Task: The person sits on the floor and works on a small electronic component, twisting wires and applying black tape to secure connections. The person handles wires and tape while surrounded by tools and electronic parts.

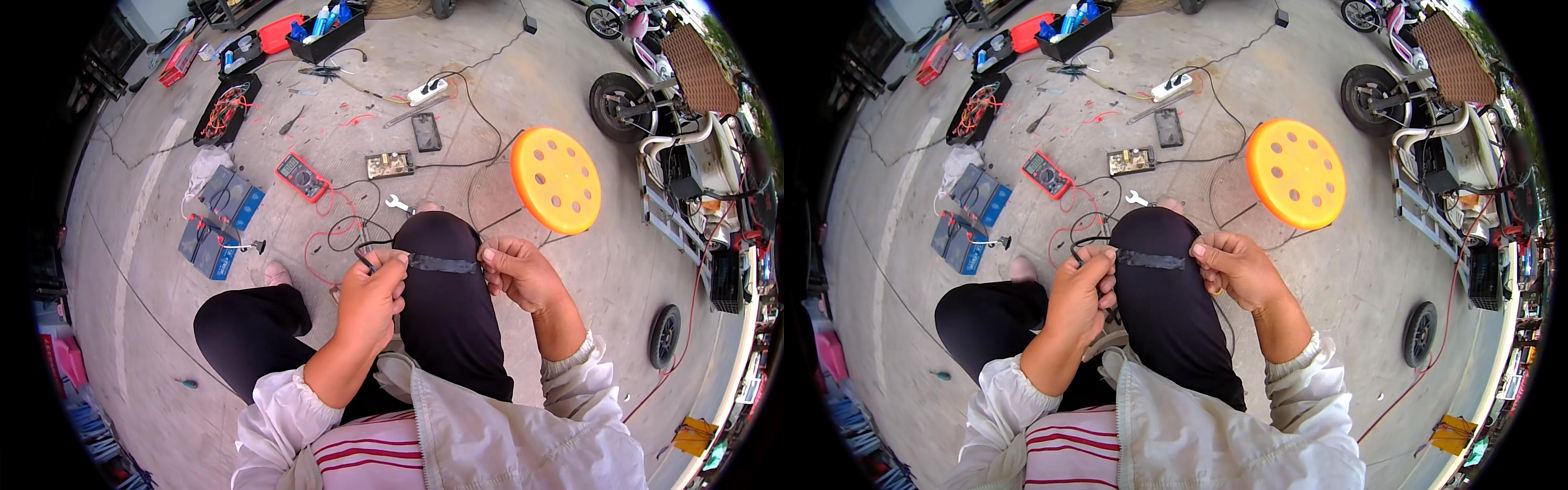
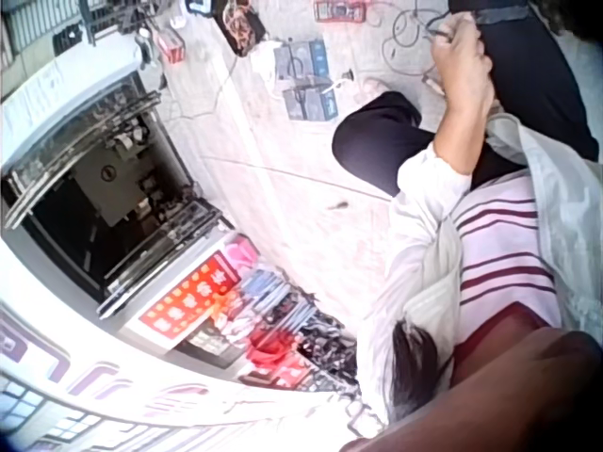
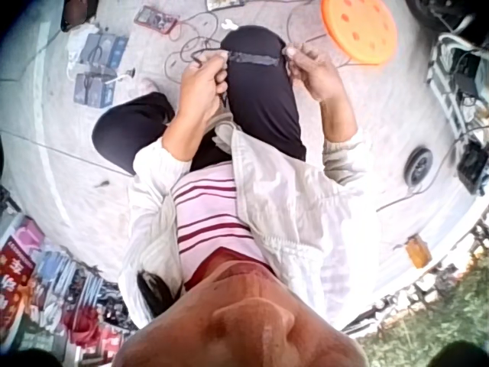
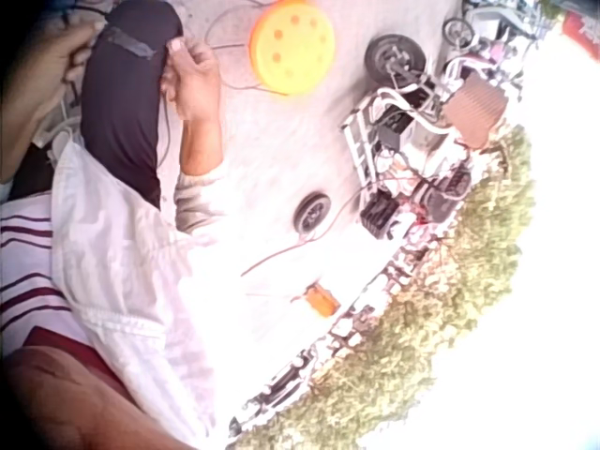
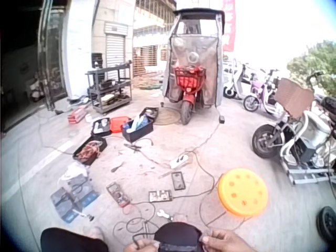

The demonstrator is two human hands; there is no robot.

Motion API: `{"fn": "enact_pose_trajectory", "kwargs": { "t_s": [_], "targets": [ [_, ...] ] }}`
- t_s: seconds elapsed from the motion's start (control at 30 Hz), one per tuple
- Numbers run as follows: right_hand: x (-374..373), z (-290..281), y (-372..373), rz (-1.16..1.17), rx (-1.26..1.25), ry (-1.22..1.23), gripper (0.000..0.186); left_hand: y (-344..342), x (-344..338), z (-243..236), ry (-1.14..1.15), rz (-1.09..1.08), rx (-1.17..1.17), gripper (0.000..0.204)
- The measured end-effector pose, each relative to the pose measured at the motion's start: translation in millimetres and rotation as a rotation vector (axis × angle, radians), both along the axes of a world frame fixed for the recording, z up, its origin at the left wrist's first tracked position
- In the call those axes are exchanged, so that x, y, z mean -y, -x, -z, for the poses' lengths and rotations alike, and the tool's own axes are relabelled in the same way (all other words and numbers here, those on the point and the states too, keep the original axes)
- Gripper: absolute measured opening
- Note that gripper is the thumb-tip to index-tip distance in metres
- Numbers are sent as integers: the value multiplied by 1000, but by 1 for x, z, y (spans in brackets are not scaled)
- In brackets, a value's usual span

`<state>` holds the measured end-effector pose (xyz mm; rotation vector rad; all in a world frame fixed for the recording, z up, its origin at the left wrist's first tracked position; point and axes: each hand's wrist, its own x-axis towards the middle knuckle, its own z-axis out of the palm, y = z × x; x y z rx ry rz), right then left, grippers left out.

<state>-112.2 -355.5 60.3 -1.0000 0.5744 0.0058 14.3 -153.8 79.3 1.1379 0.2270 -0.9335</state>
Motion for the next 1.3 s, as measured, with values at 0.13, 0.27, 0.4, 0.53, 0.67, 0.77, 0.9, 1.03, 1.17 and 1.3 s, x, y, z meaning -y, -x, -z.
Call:
{"fn": "enact_pose_trajectory", "kwargs": {
  "t_s": [0.13, 0.27, 0.4, 0.53, 0.67, 0.77, 0.9, 1.03, 1.17, 1.3],
  "targets": [
    [-24, -23, 0, 198, 157, 131, 14, -1, -2, -1, 11, -5, -14, 6],
    [-35, -30, 6, 225, 165, 174, 13, -1, -2, -1, 29, -5, -28, 7],
    [-37, -31, 7, 269, 105, 168, 12, -1, -3, -1, 41, 2, -24, 8],
    [-38, -29, 7, 255, 73, 141, 12, -6, -9, 4, 82, 21, -92, 9],
    [-37, -26, 5, 248, 61, 119, 13, -17, -14, 10, 123, 46, -223, 11],
    [-35, -25, 5, 240, 41, 87, 14, -21, -18, 17, 135, 65, -241, 15],
    [-31, -22, 7, 242, 52, -63, 15, -15, -20, 16, 203, 76, -164, 14],
    [-29, -18, 9, 256, 54, -167, 17, -7, -16, 13, 195, 76, -86, 11],
    [-28, -13, 9, 254, 61, -254, 18, -6, -11, 14, 132, 59, -46, 16],
    [-24, -6, 12, 280, 64, -391, 16, -7, -8, 13, 98, 79, -31, 17]
  ]
}}
